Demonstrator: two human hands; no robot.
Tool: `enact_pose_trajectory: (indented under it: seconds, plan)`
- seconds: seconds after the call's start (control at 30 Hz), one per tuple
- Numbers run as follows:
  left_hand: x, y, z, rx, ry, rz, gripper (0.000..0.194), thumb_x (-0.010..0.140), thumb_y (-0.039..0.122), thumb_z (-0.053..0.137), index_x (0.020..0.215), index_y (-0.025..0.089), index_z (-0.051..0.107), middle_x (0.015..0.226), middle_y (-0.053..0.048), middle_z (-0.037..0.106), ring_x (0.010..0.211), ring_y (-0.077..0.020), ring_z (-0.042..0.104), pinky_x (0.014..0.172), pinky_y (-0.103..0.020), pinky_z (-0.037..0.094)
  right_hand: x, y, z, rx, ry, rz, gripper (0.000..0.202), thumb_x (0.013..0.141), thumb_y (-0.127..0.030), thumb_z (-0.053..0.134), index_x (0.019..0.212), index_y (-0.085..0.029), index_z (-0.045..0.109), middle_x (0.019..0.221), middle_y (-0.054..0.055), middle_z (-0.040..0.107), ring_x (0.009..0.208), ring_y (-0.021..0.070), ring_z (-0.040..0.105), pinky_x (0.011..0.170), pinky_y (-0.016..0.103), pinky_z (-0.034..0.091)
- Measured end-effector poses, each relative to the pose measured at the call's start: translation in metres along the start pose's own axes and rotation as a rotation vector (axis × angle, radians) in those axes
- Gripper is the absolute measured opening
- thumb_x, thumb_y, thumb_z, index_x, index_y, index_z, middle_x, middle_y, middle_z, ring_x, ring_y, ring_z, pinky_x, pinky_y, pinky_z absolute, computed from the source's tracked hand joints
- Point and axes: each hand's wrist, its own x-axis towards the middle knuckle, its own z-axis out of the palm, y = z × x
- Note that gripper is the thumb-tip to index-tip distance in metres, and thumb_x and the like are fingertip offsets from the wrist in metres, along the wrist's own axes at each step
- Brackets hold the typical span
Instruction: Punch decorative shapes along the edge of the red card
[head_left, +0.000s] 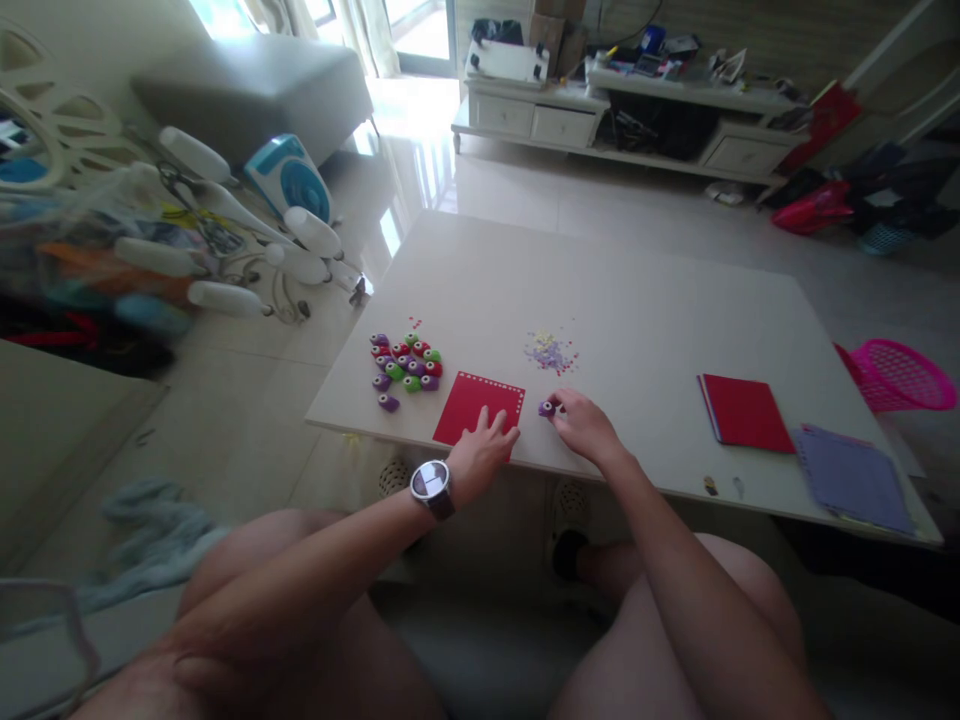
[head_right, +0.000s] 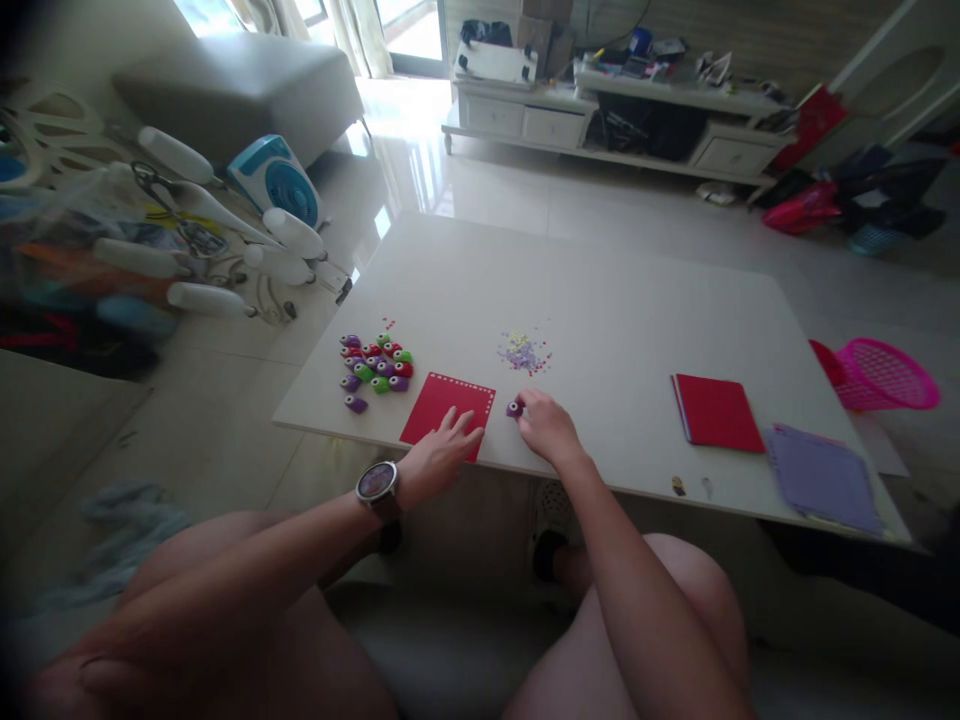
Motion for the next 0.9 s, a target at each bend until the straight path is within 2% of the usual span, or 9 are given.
enact_pose_trajectory:
  seconds: [0.17, 0.27, 0.4, 0.5, 0.6, 0.77, 0.9]
  plan:
    - [0.003, 0.002, 0.003, 0.049, 0.01, -0.01, 0.046, 0.096, 0.0, 0.046, 0.138, 0.019, 0.055, 0.139, -0.017, 0.058, 0.132, -0.0334, 0.055, 0.081, -0.039, 0.066, -0.007, -0.002, -0.007, -0.022, -0.019, -0.005, 0.016, 0.095, -0.012, 0.061, 0.104, -0.021, 0.07, 0.115, 0.008, 0.076, 0.107, 0.021, 0.068, 0.094, 0.03, 0.049]
    - [0.007, 0.002, 0.001, 0.074, 0.013, -0.012, 0.045, 0.097, -0.002, 0.044, 0.135, 0.017, 0.057, 0.131, -0.017, 0.06, 0.126, -0.0311, 0.058, 0.08, -0.036, 0.065, -0.005, 0.0, -0.009, -0.02, -0.014, 0.013, 0.014, 0.095, -0.014, 0.063, 0.104, -0.022, 0.07, 0.116, 0.008, 0.077, 0.107, 0.0205, 0.069, 0.093, 0.029, 0.049]
    - [0.007, 0.004, -0.001, 0.07, 0.013, -0.044, 0.05, 0.097, -0.003, 0.045, 0.141, 0.018, 0.055, 0.136, -0.017, 0.058, 0.13, -0.0307, 0.056, 0.081, -0.034, 0.065, -0.004, 0.001, -0.007, -0.034, -0.006, 0.009, 0.012, 0.096, -0.016, 0.065, 0.104, -0.022, 0.07, 0.116, 0.009, 0.077, 0.109, 0.0211, 0.069, 0.092, 0.03, 0.049]
    - [0.004, 0.005, -0.002, 0.067, 0.01, -0.058, 0.053, 0.099, -0.002, 0.043, 0.147, 0.021, 0.052, 0.141, -0.017, 0.056, 0.134, -0.0309, 0.053, 0.081, -0.035, 0.066, -0.005, 0.0, -0.005, -0.031, -0.013, 0.0, 0.011, 0.097, -0.018, 0.065, 0.105, -0.022, 0.071, 0.116, 0.008, 0.078, 0.108, 0.0205, 0.07, 0.092, 0.029, 0.049]
    - [0.003, 0.008, -0.002, 0.049, 0.029, -0.074, 0.046, 0.104, 0.004, 0.042, 0.145, 0.021, 0.054, 0.14, -0.017, 0.057, 0.132, -0.0302, 0.054, 0.085, -0.04, 0.066, -0.004, -0.004, -0.004, -0.026, -0.025, -0.006, 0.011, 0.097, -0.018, 0.064, 0.105, -0.022, 0.071, 0.116, 0.008, 0.078, 0.107, 0.0202, 0.07, 0.092, 0.029, 0.049]
    - [0.01, 0.018, -0.003, 0.058, 0.004, -0.123, 0.038, 0.107, 0.008, 0.038, 0.136, 0.013, 0.061, 0.131, -0.02, 0.06, 0.121, -0.0309, 0.058, 0.085, -0.043, 0.065, 0.002, -0.012, -0.002, -0.05, -0.048, -0.001, 0.015, 0.095, -0.014, 0.062, 0.104, -0.022, 0.07, 0.117, 0.008, 0.077, 0.108, 0.0218, 0.069, 0.091, 0.03, 0.049]
    - [0.012, 0.017, -0.003, 0.05, -0.021, -0.092, 0.038, 0.107, 0.009, 0.038, 0.136, 0.011, 0.062, 0.131, -0.021, 0.06, 0.119, -0.0317, 0.058, 0.084, -0.044, 0.065, 0.008, -0.017, -0.002, -0.035, -0.055, -0.019, 0.016, 0.094, -0.013, 0.061, 0.104, -0.022, 0.069, 0.116, 0.008, 0.077, 0.111, 0.0224, 0.068, 0.095, 0.031, 0.049]
